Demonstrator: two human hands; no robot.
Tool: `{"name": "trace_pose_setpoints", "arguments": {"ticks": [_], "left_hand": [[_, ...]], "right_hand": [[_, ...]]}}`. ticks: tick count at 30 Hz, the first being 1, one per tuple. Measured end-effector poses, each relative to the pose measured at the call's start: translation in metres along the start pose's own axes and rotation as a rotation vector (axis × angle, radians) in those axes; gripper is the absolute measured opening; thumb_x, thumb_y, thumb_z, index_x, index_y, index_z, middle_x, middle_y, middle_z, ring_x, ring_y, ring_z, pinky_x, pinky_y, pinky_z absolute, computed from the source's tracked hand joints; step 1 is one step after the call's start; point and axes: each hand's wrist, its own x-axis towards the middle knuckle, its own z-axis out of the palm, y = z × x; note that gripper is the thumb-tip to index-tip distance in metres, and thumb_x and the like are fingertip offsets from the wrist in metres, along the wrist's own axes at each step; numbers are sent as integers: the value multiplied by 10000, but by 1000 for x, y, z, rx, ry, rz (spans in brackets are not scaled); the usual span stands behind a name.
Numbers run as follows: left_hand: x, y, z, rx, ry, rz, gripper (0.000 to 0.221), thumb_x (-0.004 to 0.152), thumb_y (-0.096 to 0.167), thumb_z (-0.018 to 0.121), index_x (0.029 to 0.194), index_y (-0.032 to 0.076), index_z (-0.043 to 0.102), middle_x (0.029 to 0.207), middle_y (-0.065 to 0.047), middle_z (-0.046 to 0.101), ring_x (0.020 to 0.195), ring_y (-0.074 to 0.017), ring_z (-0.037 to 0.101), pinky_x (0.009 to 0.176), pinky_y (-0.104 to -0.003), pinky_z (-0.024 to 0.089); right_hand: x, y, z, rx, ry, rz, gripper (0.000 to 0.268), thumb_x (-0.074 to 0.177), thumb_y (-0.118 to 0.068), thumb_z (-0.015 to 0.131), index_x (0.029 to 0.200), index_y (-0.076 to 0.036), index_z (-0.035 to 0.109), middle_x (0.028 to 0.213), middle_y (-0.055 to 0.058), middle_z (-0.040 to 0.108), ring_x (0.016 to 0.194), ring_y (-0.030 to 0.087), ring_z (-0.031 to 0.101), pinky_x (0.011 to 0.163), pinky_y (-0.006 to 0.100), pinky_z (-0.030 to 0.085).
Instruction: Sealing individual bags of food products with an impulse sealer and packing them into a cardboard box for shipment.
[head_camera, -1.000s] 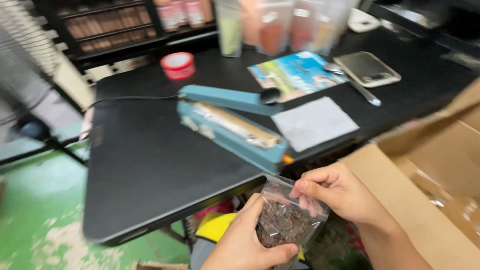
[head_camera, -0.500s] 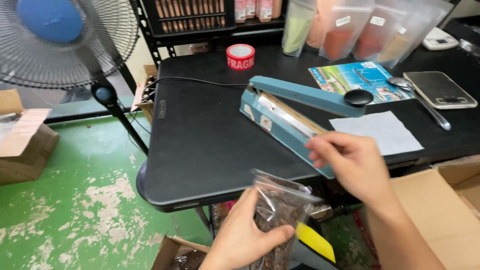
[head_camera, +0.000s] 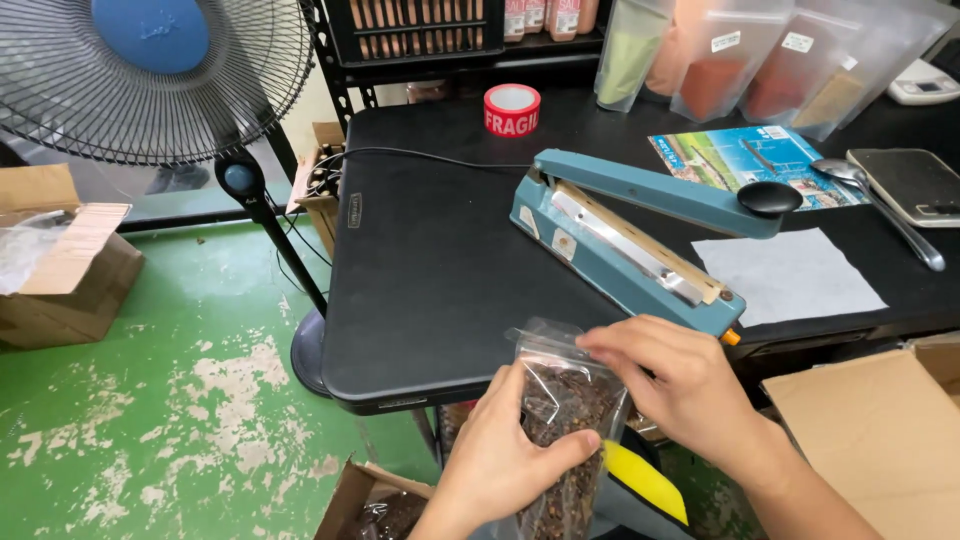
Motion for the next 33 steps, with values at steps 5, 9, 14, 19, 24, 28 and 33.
{"name": "trace_pose_setpoints", "arguments": {"ticks": [5, 9, 14, 19, 24, 28, 33], "left_hand": [[-4, 7, -1, 113, -10, -18, 590, 764, 577, 671, 1267, 304, 527, 1202, 53, 539, 1149, -208, 638, 893, -382, 462], [-8, 18, -4, 151, -87, -82, 612, 773, 567, 649, 1340, 386, 509, 1239, 75, 504, 1155, -210, 630, 920, -379, 447], [-2, 10, 2, 182, -124, -25, 688, 766, 580, 642, 1387, 343, 465, 1376, 74, 496, 1246, -218, 597, 939, -437, 464], [22, -47, 13, -30, 66, 276, 714, 759, 494, 727, 1407, 267, 531, 1387, -25, 585, 1308, -194, 613, 1043, -359, 453], [29, -100, -18, -185, 721, 401, 459, 879, 276, 727, 1314, 221, 591, 1226, -54, 619, 1194, -186, 626, 1068, -295, 396], [19, -106, -34, -189, 904, 502, 396, 948, 178, 616, 1338, 144, 554, 1291, -76, 571, 1232, -211, 587, 1082, -338, 407], [28, -125, -16, -117, 664, 742, 643, 955, 196, 691, 1464, 92, 312, 1467, -162, 423, 1410, -304, 454, 1233, -501, 316]], "right_hand": [[3, 7, -10, 5, -198, 216, 106, 934, -234, 694, 957, -132, 676, 1017, 7, 655, 745, 153, 666, 699, 293, 501], [4, 8, -14, 135, -284, 197, 149, 967, -234, 649, 907, -111, 708, 1172, 39, 614, 967, 168, 694, 839, 314, 493], [12, 9, -16, 362, -450, 174, 270, 1009, -209, 529, 1178, -115, 717, 1235, 45, 680, 1042, 191, 705, 806, 330, 530], [12, 27, 6, 508, -445, 209, 392, 1001, -126, 491, 1351, -153, 665, 1248, 47, 704, 1111, 196, 690, 843, 352, 619], [17, 88, 49, 940, 90, 512, 786, 902, -18, 622, 1620, -168, 338, 1110, 169, 689, 708, 160, 598, 617, 284, 498], [22, 123, 107, 930, 234, 614, 741, 879, -12, 660, 1581, -69, 430, 1144, 169, 674, 901, 181, 617, 849, 303, 528], [27, 108, 110, 61, 85, 392, 558, 1005, -250, 526, 1535, -98, 443, 1481, 165, 402, 1451, 348, 354, 1161, 478, 296]]}}
